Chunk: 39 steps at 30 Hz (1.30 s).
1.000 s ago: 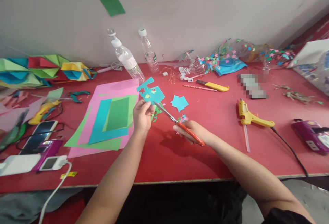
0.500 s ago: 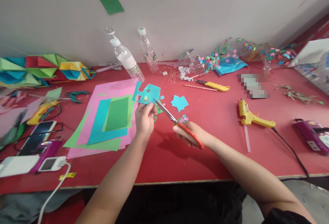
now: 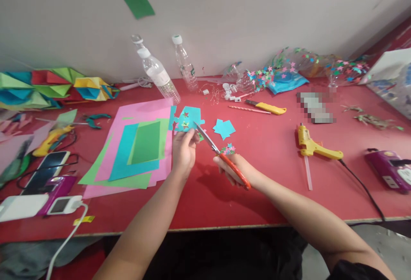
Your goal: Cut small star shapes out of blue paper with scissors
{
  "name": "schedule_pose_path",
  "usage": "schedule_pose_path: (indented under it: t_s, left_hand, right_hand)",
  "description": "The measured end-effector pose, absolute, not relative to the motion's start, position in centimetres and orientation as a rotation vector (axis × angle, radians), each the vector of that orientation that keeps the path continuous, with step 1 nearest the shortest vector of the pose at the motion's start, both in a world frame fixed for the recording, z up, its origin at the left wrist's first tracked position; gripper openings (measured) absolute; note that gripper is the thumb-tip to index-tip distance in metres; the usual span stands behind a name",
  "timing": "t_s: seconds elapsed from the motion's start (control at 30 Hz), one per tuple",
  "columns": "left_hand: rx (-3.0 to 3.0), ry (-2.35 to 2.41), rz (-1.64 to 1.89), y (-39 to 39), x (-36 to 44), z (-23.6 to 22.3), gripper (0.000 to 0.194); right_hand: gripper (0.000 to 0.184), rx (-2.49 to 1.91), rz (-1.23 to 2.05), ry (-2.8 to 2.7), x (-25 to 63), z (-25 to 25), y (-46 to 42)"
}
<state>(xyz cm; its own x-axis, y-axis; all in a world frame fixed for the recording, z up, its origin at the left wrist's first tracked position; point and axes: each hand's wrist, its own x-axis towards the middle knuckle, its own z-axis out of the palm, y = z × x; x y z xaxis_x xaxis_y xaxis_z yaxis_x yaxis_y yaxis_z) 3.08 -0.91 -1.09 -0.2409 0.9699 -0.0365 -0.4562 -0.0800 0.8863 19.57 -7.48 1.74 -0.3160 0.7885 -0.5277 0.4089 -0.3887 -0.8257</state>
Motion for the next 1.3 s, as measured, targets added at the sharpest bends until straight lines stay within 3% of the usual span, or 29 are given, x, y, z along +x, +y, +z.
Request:
schedule_pose_path:
  t_s: [0.63, 0.9, 1.3]
  left_hand:
    - [0.776, 1.001, 1.561, -1.2, 3.3, -0.7, 0.027]
    - [0.835, 1.002, 1.559, -1.0, 2.6, -0.8, 0.019]
    - [0.829, 0.927, 1.563, -0.1, 1.5, -0.8, 0.028]
  right_hand:
    - [0.053, -1.638, 1.765, -1.49, 19.7, 1.6, -7.3]
    - [0.049, -1.692, 1.741, -1.529, 20.3, 1.6, -7.0]
    - [0.048, -1.653, 1.736, -1.626, 20.8, 1.8, -6.8]
